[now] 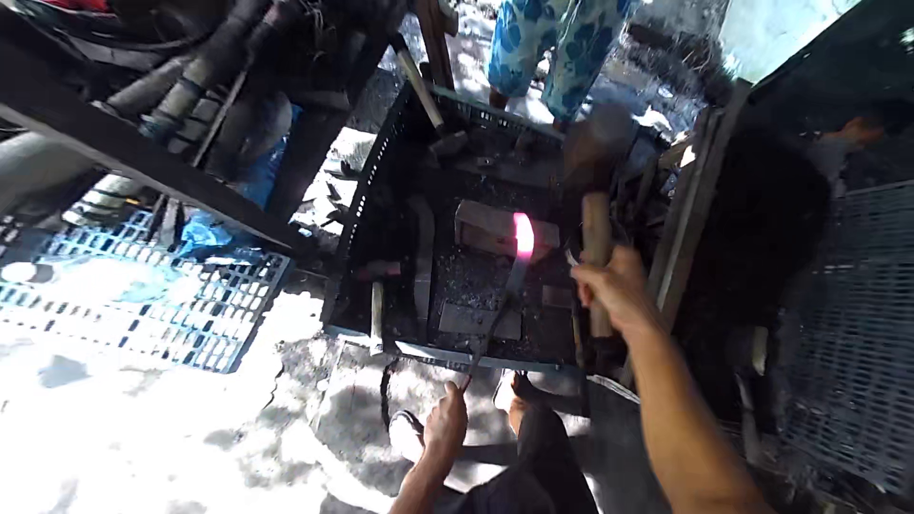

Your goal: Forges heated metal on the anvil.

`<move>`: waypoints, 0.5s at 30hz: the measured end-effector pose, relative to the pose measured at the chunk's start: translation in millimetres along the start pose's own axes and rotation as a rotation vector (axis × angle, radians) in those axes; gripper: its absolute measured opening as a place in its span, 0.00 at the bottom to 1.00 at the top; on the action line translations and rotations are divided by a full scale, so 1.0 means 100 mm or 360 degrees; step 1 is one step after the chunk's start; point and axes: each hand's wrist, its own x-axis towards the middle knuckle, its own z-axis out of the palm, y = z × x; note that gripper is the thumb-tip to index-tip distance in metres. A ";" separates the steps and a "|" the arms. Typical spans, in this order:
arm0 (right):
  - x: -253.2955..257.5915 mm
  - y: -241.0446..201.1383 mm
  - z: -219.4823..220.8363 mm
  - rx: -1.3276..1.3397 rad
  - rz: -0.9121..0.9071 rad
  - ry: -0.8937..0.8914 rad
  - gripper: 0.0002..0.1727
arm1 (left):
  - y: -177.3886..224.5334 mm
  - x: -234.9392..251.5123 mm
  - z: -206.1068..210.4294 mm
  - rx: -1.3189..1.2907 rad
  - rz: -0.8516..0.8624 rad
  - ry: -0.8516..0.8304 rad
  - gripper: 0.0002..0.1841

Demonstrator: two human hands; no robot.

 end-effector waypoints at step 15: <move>1.30 1.76 1.13 0.0131 -0.0237 0.0472 0.21 | -0.19 0.60 0.56 0.0096 -0.0173 0.0044 0.20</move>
